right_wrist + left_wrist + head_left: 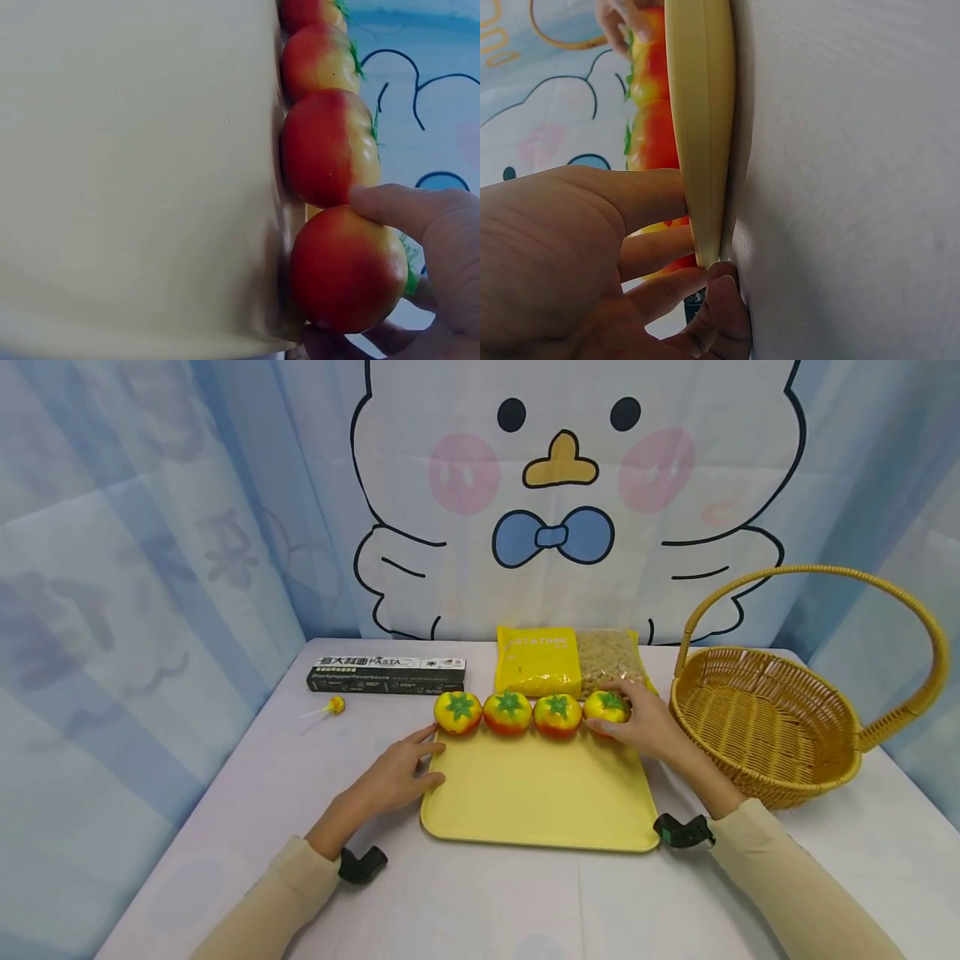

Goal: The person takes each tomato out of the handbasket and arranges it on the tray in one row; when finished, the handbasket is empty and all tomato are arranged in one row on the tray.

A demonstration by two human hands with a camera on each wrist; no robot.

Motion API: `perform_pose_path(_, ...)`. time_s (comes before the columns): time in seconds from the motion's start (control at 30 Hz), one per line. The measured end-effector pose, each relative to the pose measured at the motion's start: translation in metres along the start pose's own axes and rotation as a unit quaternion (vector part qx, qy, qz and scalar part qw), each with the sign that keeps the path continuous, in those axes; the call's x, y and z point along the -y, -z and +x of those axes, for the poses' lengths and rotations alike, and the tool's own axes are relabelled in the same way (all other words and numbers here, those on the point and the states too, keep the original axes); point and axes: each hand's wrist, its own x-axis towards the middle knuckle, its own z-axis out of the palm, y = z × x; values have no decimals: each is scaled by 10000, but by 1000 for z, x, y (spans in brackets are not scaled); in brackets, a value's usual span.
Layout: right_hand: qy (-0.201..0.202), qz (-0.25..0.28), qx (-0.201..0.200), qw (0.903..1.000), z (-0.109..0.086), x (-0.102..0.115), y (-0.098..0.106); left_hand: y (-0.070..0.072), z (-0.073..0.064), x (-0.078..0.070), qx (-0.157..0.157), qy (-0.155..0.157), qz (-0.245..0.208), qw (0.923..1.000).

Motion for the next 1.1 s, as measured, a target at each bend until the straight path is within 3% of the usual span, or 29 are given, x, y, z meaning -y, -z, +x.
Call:
perform_pose_path(0.87, -29, -85, 75, 9999, -3, -1, 0, 0, 1, -1, 27, 14, -16, 10000)
perform_pose_path(1.1, -50, 3, 64, 10000, -4, 0, 4, 3, 0, 1, 166, -27, -202, 9997)
